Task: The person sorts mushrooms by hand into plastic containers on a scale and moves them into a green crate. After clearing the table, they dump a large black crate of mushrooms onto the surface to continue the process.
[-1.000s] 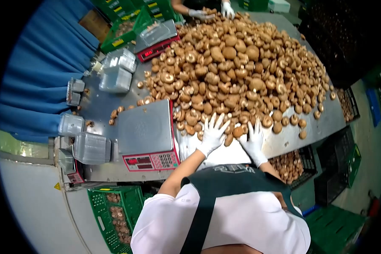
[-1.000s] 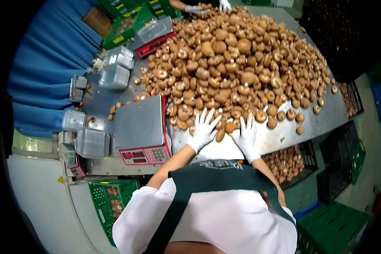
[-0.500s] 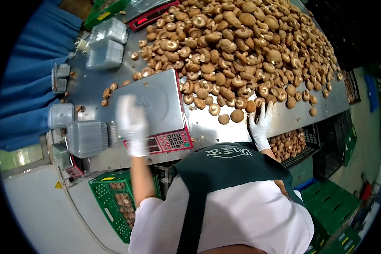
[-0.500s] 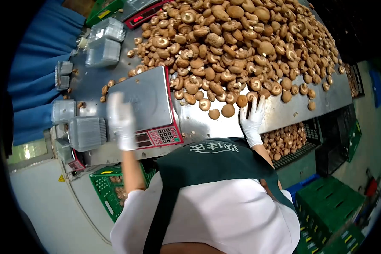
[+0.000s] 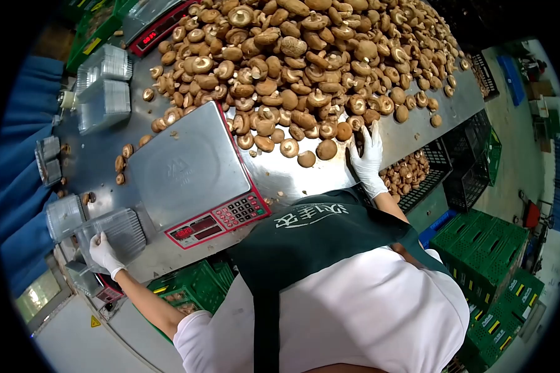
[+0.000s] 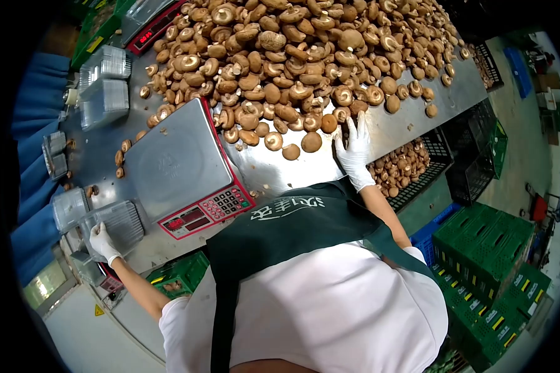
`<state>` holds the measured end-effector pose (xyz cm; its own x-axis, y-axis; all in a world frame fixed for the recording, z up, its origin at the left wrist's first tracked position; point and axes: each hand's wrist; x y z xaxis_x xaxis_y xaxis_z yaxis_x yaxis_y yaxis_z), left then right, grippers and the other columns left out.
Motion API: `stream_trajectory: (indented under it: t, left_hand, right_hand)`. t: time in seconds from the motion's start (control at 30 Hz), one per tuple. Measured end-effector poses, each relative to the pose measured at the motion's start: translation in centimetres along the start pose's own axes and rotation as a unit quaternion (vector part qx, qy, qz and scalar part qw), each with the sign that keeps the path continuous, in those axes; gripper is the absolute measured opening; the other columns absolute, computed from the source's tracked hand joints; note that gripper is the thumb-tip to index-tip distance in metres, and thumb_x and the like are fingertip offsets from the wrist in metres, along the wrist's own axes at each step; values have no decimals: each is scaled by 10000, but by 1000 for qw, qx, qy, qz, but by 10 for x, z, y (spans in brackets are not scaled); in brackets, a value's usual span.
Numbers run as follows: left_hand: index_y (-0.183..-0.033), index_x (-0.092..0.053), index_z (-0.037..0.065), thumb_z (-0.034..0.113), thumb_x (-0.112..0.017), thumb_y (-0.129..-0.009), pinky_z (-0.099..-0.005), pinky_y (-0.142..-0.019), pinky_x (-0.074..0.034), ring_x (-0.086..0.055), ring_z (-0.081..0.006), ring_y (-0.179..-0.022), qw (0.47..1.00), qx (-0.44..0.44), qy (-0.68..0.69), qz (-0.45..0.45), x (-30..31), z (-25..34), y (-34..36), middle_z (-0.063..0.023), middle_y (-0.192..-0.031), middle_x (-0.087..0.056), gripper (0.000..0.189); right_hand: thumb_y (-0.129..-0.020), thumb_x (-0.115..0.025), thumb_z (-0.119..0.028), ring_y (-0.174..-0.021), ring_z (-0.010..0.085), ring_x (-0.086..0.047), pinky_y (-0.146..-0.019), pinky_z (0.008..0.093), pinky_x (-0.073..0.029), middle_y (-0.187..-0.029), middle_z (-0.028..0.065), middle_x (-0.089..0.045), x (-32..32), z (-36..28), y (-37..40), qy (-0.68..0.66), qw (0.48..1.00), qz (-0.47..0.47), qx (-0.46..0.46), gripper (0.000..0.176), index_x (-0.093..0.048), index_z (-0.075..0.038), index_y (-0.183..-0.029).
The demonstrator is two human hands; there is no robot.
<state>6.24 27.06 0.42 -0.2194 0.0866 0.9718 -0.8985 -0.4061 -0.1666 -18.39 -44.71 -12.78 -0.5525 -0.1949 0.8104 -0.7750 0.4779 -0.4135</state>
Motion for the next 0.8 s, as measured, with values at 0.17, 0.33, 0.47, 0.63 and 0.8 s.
stream_trajectory:
  t: [0.17,0.33,0.47,0.63,0.8]
  left_hand:
    - [-911,-670,14,139,-727,-772,-315,-702,-484,-607,-188,-714,994,85,18,72,40,70,32,-86,-800,-665,195]
    - [-909,-689,36,78,-681,-796,-302,-750,-487,-626,-210,-793,944,-233,111,207,48,158,95,-92,-887,-675,121]
    - [-889,-685,74,102,-704,-770,-306,-727,-489,-615,-218,-788,899,-407,159,30,5,211,161,-65,-843,-657,123]
    - [-932,-677,122,231,-705,-771,-331,-726,-493,-606,-211,-841,909,-384,35,-159,-5,244,221,-29,-900,-653,197]
    - [-1050,-645,101,214,-740,-742,-344,-795,-484,-603,-255,-917,912,-368,130,-122,27,263,233,-83,-994,-638,342]
  right_hand:
    - [-741,-670,-138,-1218,415,-422,-1010,447,-351,-1378,262,-378,8,0,-2,5,1000,-2,-12,545,-483,-42,-1244]
    - [-757,-683,-139,-971,290,-582,-841,374,-464,-1102,114,-632,14,-27,-28,-74,995,2,60,344,-609,-63,-1084]
    - [-740,-724,-227,-805,254,-580,-697,357,-472,-919,84,-637,10,-82,-60,-76,993,-64,62,417,-603,-66,-1106]
    - [-678,-728,-238,-838,261,-544,-694,367,-451,-1049,70,-590,-32,-98,-65,-10,987,-94,131,450,-570,-43,-1052]
    - [-697,-740,-226,-811,256,-574,-708,372,-454,-838,99,-635,35,-90,-69,-174,978,-111,-4,282,-643,-103,-932]
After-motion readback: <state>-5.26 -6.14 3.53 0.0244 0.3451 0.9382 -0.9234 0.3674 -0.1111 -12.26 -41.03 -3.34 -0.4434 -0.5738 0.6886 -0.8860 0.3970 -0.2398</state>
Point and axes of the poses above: each hand's wrist, its own y-axis away from the middle knuckle, its own x-axis out of the back of the hand, z = x × y
